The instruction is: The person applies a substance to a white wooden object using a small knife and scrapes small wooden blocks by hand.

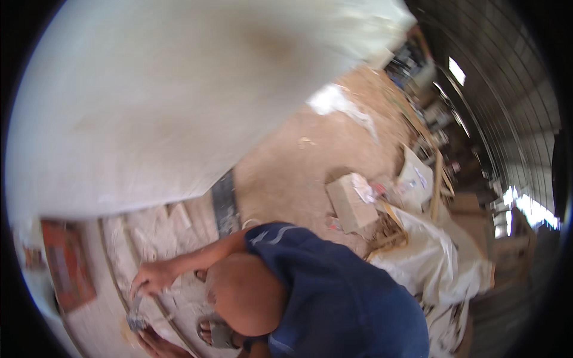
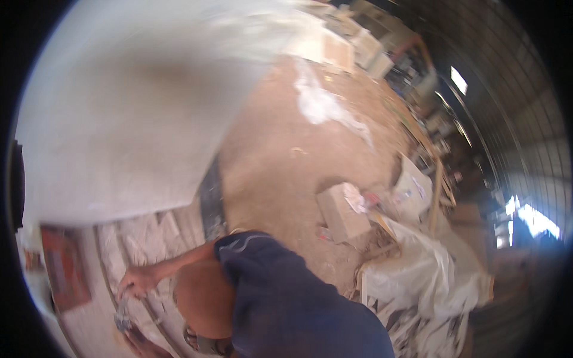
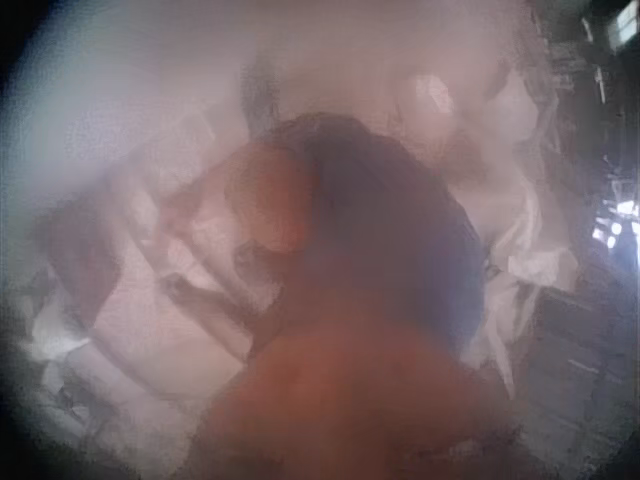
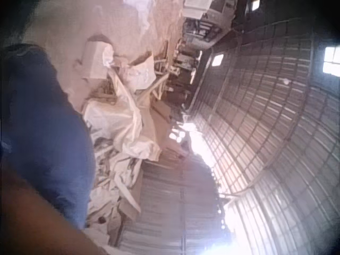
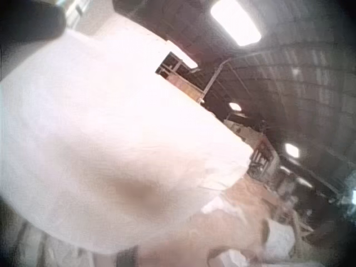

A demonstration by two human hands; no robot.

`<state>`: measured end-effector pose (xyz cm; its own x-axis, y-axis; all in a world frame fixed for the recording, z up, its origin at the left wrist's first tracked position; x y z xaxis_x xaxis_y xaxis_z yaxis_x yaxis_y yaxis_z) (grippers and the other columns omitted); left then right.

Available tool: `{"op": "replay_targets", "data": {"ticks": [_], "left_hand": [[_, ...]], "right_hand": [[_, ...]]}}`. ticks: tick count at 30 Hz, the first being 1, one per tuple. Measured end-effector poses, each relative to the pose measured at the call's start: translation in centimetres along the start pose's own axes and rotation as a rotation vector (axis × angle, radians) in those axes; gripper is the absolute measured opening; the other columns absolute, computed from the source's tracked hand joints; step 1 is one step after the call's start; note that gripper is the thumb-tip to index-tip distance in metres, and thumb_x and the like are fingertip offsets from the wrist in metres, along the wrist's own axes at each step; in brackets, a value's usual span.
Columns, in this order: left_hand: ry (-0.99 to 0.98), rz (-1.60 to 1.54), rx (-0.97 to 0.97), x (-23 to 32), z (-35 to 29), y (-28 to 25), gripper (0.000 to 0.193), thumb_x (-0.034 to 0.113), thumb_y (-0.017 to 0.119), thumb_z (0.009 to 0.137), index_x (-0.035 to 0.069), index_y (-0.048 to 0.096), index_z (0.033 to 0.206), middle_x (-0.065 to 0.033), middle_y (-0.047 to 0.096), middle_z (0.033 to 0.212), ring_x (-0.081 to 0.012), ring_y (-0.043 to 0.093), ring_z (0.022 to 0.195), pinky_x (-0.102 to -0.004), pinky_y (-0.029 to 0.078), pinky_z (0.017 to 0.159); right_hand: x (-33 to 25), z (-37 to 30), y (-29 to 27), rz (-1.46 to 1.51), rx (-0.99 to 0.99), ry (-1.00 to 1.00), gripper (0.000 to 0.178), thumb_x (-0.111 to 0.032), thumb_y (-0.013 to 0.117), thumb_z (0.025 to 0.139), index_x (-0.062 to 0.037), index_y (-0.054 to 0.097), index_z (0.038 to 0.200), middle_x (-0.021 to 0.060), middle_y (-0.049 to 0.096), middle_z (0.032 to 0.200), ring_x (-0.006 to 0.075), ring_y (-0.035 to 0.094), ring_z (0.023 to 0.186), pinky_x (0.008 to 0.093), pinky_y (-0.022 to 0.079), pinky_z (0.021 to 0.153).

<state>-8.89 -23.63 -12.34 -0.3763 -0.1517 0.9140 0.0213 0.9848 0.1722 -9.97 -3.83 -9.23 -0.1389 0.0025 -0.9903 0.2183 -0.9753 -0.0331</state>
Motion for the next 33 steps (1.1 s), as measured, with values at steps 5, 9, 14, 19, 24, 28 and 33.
{"op": "replay_targets", "data": {"ticks": [5,9,14,19,24,28,33], "left_hand": [[-0.071,0.148,-0.116,-1.3,-0.6,3.5,0.045,0.029,0.045,0.093,-0.002,0.046,0.125,-0.0146,0.055,0.118,-0.0285,0.052,0.109,-0.0392,0.038,0.097],[-0.088,0.181,-0.158,-1.5,0.1,4.0,0.044,0.029,0.045,0.093,-0.002,0.046,0.125,-0.0145,0.055,0.117,-0.0283,0.052,0.108,-0.0390,0.039,0.096],[-0.088,0.211,-0.191,-1.4,1.2,4.5,0.044,0.028,0.045,0.093,-0.002,0.046,0.125,-0.0144,0.055,0.117,-0.0280,0.052,0.108,-0.0388,0.039,0.095],[-0.086,0.229,-0.195,-1.4,1.5,4.5,0.044,0.028,0.045,0.093,-0.002,0.046,0.125,-0.0142,0.055,0.117,-0.0277,0.052,0.107,-0.0385,0.039,0.095],[-0.087,0.240,-0.196,-1.5,1.6,3.9,0.043,0.028,0.046,0.093,-0.001,0.047,0.125,-0.0141,0.055,0.117,-0.0275,0.053,0.107,-0.0383,0.040,0.094],[-0.084,0.255,-0.193,-1.6,1.7,3.6,0.043,0.028,0.046,0.093,-0.001,0.047,0.125,-0.0140,0.055,0.116,-0.0272,0.053,0.106,-0.0381,0.040,0.093],[-0.075,0.275,-0.190,-1.6,2.2,3.4,0.043,0.027,0.046,0.093,-0.001,0.047,0.125,-0.0139,0.056,0.116,-0.0270,0.053,0.106,-0.0379,0.041,0.093]], "right_hand": [[-0.7,-4.2,-1.3,0.045,0.149,0.160,0.027,-0.008,0.051,0.086,0.0018,0.061,0.109,0.0064,0.065,0.065,0.0105,0.057,0.047,0.0245,0.045,0.046],[-0.2,-5.9,-2.0,0.069,0.213,0.198,0.024,-0.010,0.052,0.085,0.0021,0.063,0.103,0.0065,0.066,0.066,0.0113,0.060,0.049,0.0255,0.047,0.047],[-0.2,-6.6,-2.7,0.009,0.226,0.202,0.022,-0.010,0.053,0.085,0.0020,0.064,0.101,0.0056,0.065,0.065,0.0109,0.059,0.049,0.0253,0.047,0.047],[0.0,-6.7,-2.9,0.049,0.213,0.231,0.023,-0.009,0.053,0.086,0.0027,0.063,0.104,0.0047,0.064,0.064,0.0097,0.057,0.049,0.0244,0.044,0.047],[0.6,-6.2,-2.7,0.176,0.222,0.263,0.024,-0.010,0.052,0.088,0.0037,0.061,0.105,0.0065,0.064,0.065,0.0095,0.056,0.050,0.0240,0.044,0.047],[1.2,-6.1,-3.0,0.261,0.253,0.258,0.023,-0.010,0.050,0.089,0.0054,0.060,0.103,0.0066,0.063,0.065,0.0096,0.055,0.051,0.0239,0.044,0.048],[1.8,-6.3,-3.3,0.305,0.295,0.280,0.022,-0.011,0.048,0.090,0.0050,0.059,0.100,0.0070,0.062,0.067,0.0104,0.055,0.052,0.0243,0.044,0.048]]}}
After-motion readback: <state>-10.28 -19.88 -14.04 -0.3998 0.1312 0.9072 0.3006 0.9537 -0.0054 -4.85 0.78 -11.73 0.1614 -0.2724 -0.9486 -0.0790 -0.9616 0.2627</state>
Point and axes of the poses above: each hand's wrist, its own z-axis towards the middle knuckle, its own y-axis out of the palm, x = y × z, the point moved 7 cm from there along z, towards the middle knuckle
